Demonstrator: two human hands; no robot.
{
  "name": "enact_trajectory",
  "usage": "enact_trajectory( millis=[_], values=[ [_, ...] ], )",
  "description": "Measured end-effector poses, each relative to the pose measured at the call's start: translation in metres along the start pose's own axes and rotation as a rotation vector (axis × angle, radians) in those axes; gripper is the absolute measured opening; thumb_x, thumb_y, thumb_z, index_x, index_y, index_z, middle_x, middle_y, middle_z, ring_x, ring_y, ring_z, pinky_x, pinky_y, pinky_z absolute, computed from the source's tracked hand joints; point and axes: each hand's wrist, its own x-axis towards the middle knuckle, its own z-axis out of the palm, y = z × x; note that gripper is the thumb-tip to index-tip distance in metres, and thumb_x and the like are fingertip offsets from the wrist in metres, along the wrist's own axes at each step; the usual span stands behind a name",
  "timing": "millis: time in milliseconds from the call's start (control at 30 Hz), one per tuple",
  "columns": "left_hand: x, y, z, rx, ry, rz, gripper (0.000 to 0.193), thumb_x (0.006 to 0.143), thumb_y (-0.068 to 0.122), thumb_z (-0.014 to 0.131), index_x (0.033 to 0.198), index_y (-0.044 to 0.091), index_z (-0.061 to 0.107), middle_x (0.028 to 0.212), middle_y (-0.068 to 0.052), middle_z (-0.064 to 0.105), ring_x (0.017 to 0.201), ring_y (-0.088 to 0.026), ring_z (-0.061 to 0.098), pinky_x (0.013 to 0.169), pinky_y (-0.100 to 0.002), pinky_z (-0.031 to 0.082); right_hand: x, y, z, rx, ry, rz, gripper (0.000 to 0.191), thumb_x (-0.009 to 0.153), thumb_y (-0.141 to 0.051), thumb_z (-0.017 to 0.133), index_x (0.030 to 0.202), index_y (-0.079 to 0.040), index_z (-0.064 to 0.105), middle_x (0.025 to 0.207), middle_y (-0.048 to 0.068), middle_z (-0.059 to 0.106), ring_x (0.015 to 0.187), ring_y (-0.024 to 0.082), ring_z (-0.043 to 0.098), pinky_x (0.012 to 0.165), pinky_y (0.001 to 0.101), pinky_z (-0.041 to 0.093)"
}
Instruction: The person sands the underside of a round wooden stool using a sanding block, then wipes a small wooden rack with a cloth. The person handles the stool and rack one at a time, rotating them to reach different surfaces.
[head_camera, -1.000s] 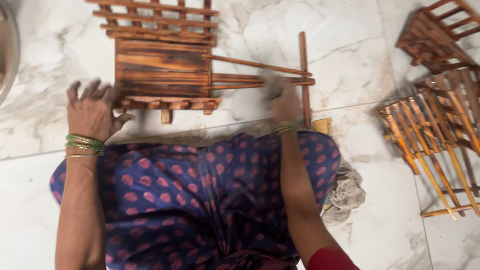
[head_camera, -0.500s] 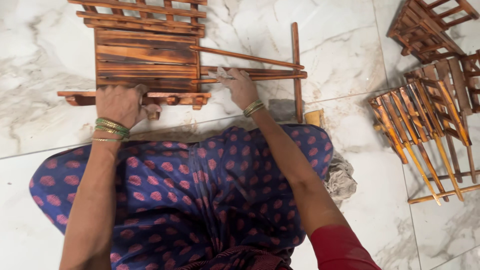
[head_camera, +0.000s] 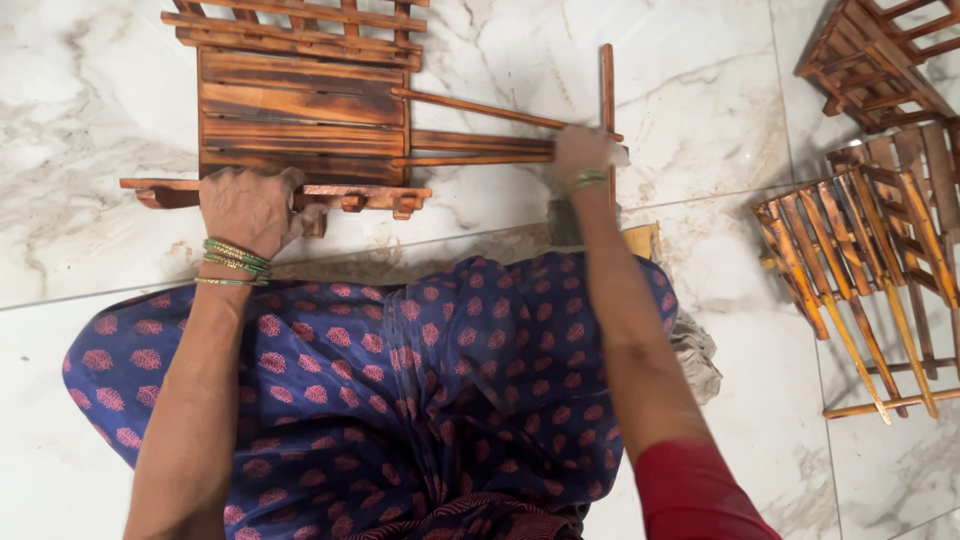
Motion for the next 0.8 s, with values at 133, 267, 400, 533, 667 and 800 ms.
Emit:
enact_trajectory(
  millis=[133,267,400,533,667,800],
  values=[
    [0.000,0.000,0.000,-0.006,-0.005,-0.013,0.042,0.083,0.061,0.076,0.102,0.023,0.079,0.060,-0.004,0.065,0.059,-0.027,0.065,0.060,-0.042,0.048,0.018,-0.083,-0.012,0.273,0.144,-0.054,0.011,0.084,-0.013,0.067,0.092,-0.012,0.075,0.090,0.013,0.074,0.088,0.031,0.072,0.070,0.0477,0.057],
    [-0.002,-0.001,0.001,0.005,0.023,0.008,0.042,0.086,0.062,0.075,0.102,0.023,0.078,0.062,-0.004,0.065,0.061,-0.026,0.065,0.061,-0.040,0.048,0.013,-0.168,-0.023,0.732,0.137,-0.258,0.008,0.086,-0.014,0.069,0.082,-0.012,0.076,0.085,0.013,0.075,0.082,0.032,0.073,0.076,0.0453,0.061],
    [-0.004,-0.001,0.000,-0.022,0.019,0.005,0.042,0.082,0.061,0.076,0.099,0.023,0.078,0.062,-0.003,0.065,0.060,-0.026,0.065,0.062,-0.040,0.048,0.007,-0.179,-0.011,0.873,0.323,-0.456,0.017,0.074,-0.003,0.070,0.086,-0.013,0.078,0.090,0.016,0.073,0.082,0.038,0.068,0.072,0.0485,0.053],
    [-0.003,0.001,0.000,0.004,0.017,-0.002,0.040,0.082,0.061,0.077,0.097,0.023,0.077,0.064,-0.005,0.065,0.061,-0.026,0.065,0.061,-0.041,0.048,0.021,-0.119,-0.002,0.715,0.230,-0.488,0.013,0.078,0.000,0.058,0.084,-0.007,0.067,0.091,0.019,0.070,0.092,0.040,0.065,0.083,0.0506,0.052],
    [-0.002,0.002,-0.001,0.023,0.037,-0.028,0.039,0.076,0.059,0.079,0.095,0.026,0.076,0.066,-0.009,0.066,0.068,-0.030,0.067,0.060,-0.043,0.048,0.018,-0.044,0.000,0.730,0.773,-0.149,0.016,0.091,-0.006,0.053,0.099,-0.008,0.067,0.101,0.015,0.069,0.100,0.037,0.063,0.091,0.0505,0.051],
    [-0.003,0.002,0.000,-0.052,0.021,-0.025,0.036,0.079,0.055,0.079,0.099,0.025,0.076,0.067,-0.008,0.067,0.069,-0.031,0.067,0.064,-0.045,0.049,0.011,-0.011,0.002,0.613,0.566,0.159,0.028,0.086,-0.008,0.052,0.102,-0.011,0.075,0.100,0.014,0.071,0.098,0.035,0.062,0.090,0.0494,0.046]
  ],
)
